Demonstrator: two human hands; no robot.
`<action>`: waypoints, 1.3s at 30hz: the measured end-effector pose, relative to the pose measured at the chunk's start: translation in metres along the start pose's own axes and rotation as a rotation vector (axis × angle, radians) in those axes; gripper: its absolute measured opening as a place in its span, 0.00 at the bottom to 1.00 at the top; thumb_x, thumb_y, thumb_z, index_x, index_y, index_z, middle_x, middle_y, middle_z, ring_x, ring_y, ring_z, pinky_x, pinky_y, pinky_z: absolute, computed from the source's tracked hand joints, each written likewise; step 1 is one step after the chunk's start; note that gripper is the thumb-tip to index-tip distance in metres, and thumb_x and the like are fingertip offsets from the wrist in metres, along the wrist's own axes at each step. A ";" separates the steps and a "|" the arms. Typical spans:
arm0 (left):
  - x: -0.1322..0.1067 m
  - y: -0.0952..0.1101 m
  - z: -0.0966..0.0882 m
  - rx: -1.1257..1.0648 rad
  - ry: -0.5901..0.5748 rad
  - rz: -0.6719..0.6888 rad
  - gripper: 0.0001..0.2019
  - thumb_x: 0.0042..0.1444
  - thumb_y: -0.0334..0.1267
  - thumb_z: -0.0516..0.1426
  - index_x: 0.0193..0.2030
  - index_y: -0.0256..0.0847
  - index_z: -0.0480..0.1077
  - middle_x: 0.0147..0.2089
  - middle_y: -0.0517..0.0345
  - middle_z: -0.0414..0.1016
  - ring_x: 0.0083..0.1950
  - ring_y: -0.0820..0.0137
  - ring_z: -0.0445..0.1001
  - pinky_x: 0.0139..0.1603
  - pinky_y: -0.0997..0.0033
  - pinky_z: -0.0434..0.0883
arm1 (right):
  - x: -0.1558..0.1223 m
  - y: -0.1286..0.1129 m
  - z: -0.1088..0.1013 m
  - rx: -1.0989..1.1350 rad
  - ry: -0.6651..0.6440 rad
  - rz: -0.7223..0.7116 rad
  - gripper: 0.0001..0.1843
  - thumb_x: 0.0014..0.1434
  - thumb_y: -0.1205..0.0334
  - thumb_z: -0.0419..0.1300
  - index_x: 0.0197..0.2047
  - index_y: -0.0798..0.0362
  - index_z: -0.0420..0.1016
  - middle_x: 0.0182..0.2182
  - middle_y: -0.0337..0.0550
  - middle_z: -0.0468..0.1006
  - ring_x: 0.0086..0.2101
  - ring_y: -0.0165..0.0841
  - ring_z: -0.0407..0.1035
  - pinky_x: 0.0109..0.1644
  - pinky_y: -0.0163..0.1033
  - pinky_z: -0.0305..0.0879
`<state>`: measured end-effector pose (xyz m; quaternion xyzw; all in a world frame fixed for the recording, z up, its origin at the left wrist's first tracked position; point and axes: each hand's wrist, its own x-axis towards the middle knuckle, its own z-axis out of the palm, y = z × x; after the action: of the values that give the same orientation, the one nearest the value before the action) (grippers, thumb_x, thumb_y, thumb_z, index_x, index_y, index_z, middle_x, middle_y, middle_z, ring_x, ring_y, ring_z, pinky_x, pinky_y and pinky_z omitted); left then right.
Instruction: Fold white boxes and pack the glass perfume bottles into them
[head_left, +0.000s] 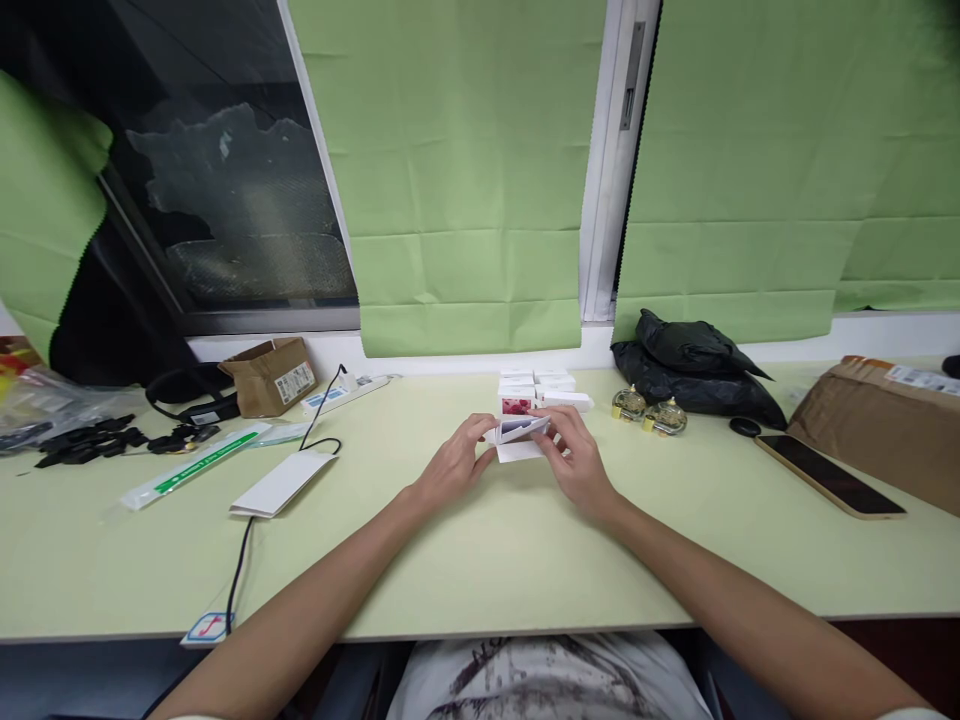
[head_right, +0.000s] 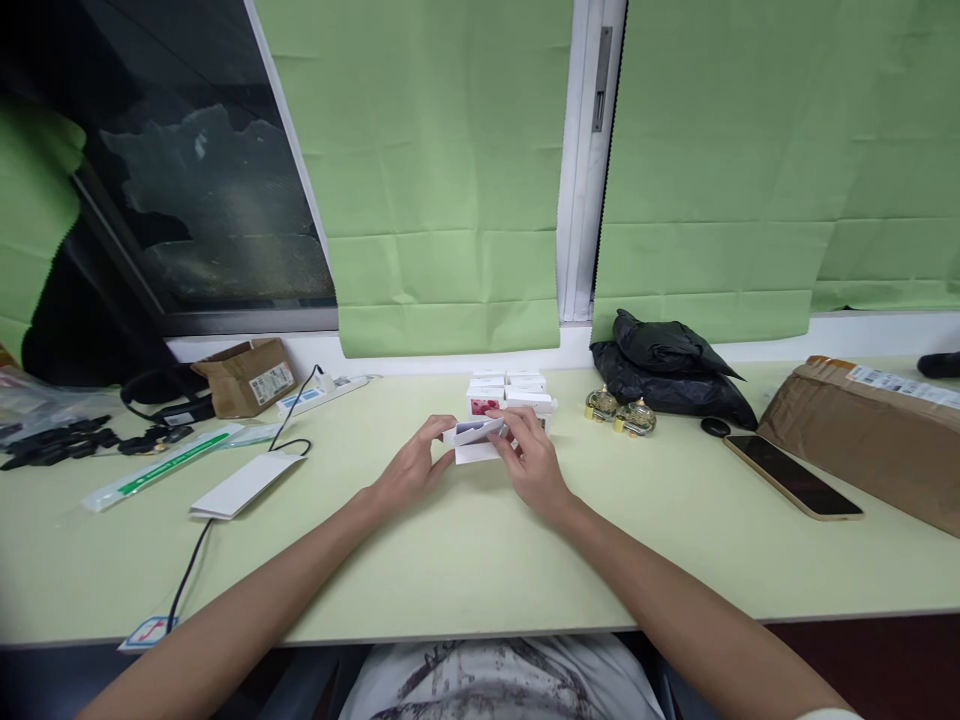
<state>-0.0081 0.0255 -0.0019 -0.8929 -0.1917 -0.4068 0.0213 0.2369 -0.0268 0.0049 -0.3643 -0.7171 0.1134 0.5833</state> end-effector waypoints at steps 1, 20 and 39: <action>0.000 0.000 0.000 0.005 0.002 0.005 0.26 0.73 0.32 0.52 0.73 0.52 0.48 0.62 0.44 0.68 0.65 0.59 0.70 0.54 0.54 0.77 | 0.000 0.000 0.000 0.001 -0.007 0.001 0.17 0.74 0.56 0.55 0.62 0.42 0.76 0.54 0.49 0.74 0.45 0.39 0.74 0.36 0.40 0.74; 0.002 0.004 -0.001 0.023 0.010 0.038 0.25 0.72 0.30 0.52 0.71 0.52 0.50 0.62 0.43 0.67 0.65 0.60 0.71 0.56 0.55 0.77 | -0.001 -0.001 0.000 0.010 -0.047 0.024 0.20 0.75 0.57 0.53 0.66 0.43 0.74 0.54 0.49 0.74 0.42 0.37 0.73 0.32 0.38 0.71; 0.004 0.012 -0.003 0.069 -0.053 -0.069 0.12 0.72 0.32 0.53 0.59 0.47 0.63 0.59 0.46 0.67 0.58 0.61 0.74 0.52 0.60 0.77 | -0.004 0.004 0.002 0.047 0.041 0.139 0.13 0.76 0.52 0.51 0.56 0.46 0.69 0.51 0.46 0.76 0.44 0.39 0.72 0.44 0.42 0.70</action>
<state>-0.0036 0.0147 0.0043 -0.8950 -0.2367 -0.3767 0.0330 0.2366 -0.0256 -0.0014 -0.4017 -0.6752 0.1631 0.5969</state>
